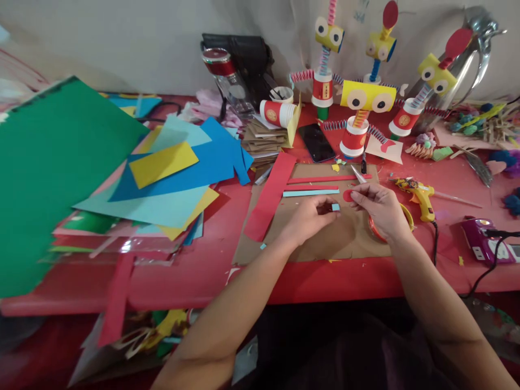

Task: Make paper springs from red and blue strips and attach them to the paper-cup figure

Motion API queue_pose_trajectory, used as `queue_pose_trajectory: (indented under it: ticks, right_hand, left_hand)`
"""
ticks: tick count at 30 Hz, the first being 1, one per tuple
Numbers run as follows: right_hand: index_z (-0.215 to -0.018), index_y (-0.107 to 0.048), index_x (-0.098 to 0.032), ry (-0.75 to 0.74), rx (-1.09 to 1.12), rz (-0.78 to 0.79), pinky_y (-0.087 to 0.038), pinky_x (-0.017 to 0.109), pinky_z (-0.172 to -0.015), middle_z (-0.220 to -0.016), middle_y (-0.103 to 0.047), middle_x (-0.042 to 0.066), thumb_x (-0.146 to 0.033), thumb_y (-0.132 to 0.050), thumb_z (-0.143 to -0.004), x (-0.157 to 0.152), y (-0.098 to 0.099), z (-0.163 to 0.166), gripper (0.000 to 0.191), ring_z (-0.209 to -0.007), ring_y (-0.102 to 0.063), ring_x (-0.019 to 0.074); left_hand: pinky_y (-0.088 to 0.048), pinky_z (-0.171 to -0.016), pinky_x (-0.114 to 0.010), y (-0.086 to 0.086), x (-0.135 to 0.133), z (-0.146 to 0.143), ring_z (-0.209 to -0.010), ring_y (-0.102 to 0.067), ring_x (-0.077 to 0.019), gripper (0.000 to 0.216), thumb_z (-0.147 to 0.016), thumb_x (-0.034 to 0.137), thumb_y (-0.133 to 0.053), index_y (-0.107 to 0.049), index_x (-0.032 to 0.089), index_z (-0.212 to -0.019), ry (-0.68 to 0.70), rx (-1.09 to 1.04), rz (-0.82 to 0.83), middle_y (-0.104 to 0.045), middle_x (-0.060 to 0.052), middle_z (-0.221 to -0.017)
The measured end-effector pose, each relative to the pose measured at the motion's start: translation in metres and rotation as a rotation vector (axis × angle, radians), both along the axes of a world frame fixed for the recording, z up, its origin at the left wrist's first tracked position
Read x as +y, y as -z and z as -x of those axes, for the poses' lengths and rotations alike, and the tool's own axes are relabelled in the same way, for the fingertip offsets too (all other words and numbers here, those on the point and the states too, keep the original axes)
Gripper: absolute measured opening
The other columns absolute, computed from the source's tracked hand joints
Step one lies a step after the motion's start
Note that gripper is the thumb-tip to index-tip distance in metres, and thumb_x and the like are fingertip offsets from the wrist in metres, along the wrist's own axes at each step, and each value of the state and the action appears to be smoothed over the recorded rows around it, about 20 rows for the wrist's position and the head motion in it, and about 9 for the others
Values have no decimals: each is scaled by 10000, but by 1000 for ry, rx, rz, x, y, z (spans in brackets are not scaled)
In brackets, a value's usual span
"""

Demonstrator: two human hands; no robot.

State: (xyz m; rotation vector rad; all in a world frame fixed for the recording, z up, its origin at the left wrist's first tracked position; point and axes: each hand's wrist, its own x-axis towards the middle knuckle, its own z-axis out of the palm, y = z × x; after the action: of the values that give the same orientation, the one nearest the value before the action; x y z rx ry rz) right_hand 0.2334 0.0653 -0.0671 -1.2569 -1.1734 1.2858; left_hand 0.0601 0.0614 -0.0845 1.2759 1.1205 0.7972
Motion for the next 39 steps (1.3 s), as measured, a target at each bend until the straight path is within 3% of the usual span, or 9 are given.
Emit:
queue_pose_trajectory:
  ticks: [5, 13, 20, 29, 39]
  right_hand:
    - [-767, -679, -201, 36, 69, 6, -559, 287, -645, -668, -695, -10, -428, -804, -653, -2, -3, 1, 283, -604, -637, 118]
    - [-735, -694, -207, 93, 63, -47, -475, 239, -557, -653, -667, -21, -360, -788, -650, -3, -5, 5, 199, -563, -548, 90]
    - [-725, -678, -205, 108, 88, -1, -488, 253, -570, -608, -642, -23, -389, -797, -632, -3, -5, 6, 239, -562, -562, 104]
    - [-705, -656, -214, 116, 69, -10, -474, 243, -547, -604, -629, -26, -425, -796, -626, -3, -6, 7, 266, -549, -549, 102]
    - [-741, -652, -214, 103, 58, -52, -470, 248, -561, -625, -617, -28, -408, -780, -659, -3, -5, 8, 246, -567, -537, 101]
  left_hand:
    - [-485, -763, -299, -3, 3, 1, -722, -609, -115, 269, -580, 285, -851, -742, 181, -803, -92, -338, 234, -701, 1, -789]
    - [-516, -871, -313, -5, 6, 2, -785, -675, -134, 209, -611, 148, -823, -766, 177, -810, -117, -489, 398, -752, -18, -827]
    - [-530, -804, -296, -8, 5, 1, -772, -696, -140, 222, -593, 145, -820, -707, 163, -783, -167, -509, 361, -738, -8, -812]
    - [-498, -717, -274, 0, 7, -2, -738, -637, -119, 328, -543, 216, -860, -639, 192, -784, -301, -437, 115, -688, 28, -769]
    - [-524, -888, -342, -2, 2, -7, -791, -668, -131, 276, -598, 258, -848, -708, 188, -826, -227, -532, 233, -696, 19, -794]
